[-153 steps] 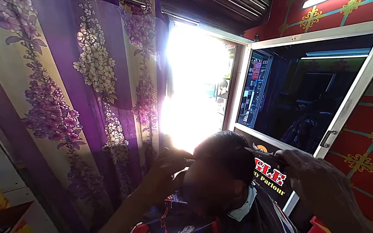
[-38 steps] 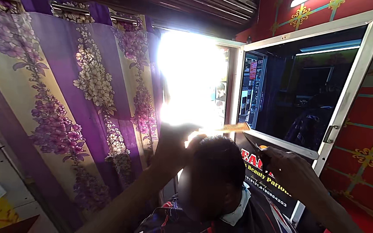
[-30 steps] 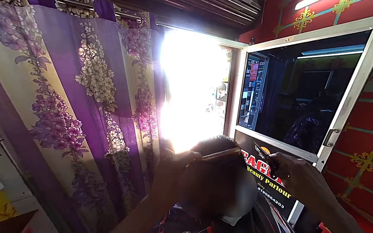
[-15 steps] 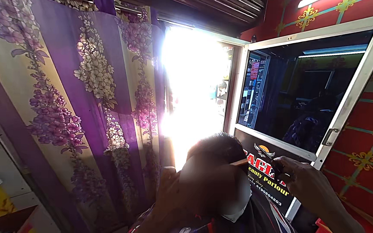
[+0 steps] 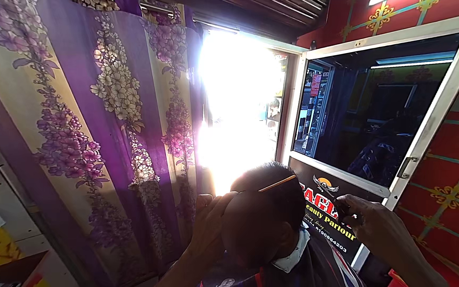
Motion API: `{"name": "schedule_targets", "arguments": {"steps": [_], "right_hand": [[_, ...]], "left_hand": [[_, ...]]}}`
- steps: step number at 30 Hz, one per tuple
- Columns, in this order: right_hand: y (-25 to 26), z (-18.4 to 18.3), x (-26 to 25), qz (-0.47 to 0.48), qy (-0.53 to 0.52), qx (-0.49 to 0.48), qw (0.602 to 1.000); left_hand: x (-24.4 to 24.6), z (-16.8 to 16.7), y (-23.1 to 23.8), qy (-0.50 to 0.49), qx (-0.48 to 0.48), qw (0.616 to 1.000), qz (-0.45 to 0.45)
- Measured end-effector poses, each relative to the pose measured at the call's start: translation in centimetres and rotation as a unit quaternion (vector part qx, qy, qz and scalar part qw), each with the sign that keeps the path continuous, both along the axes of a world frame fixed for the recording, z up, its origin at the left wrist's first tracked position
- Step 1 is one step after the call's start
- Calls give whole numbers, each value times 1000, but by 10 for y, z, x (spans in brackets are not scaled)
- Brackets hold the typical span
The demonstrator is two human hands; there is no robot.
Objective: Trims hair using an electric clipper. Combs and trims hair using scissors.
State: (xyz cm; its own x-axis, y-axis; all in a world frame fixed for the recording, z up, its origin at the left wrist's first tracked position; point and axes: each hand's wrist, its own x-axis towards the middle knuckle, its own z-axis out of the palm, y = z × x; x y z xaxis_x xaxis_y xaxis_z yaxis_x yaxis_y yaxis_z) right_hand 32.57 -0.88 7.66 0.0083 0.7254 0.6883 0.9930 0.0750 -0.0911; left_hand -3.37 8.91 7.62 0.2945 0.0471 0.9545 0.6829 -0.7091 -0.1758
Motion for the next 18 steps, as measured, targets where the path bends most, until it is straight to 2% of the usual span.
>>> {"name": "schedule_targets", "arguments": {"steps": [7,12,14,15,16,18], "right_hand": [[1,-2,3,4,6,8,1000],[-3,-4,7,0,10,11,1000],[-6,-7,9,-5,17,9,1000],[-7,-8,10,-8,22,6,1000],[-9,-10,12,-13,28,3,1000],[-14,-14,15,-20,34,-1,999]], "left_hand": [[-9,-8,18,5,36,999,25],[-19,-5,42,-21,-7,998,52],[-22,-6,53,-42,-87,994,48],[-25,-6,58,-52,-161,985,43],[-28,-5,61,-65,-268,961,39],[-38,1,72,-94,-476,874,24]]}}
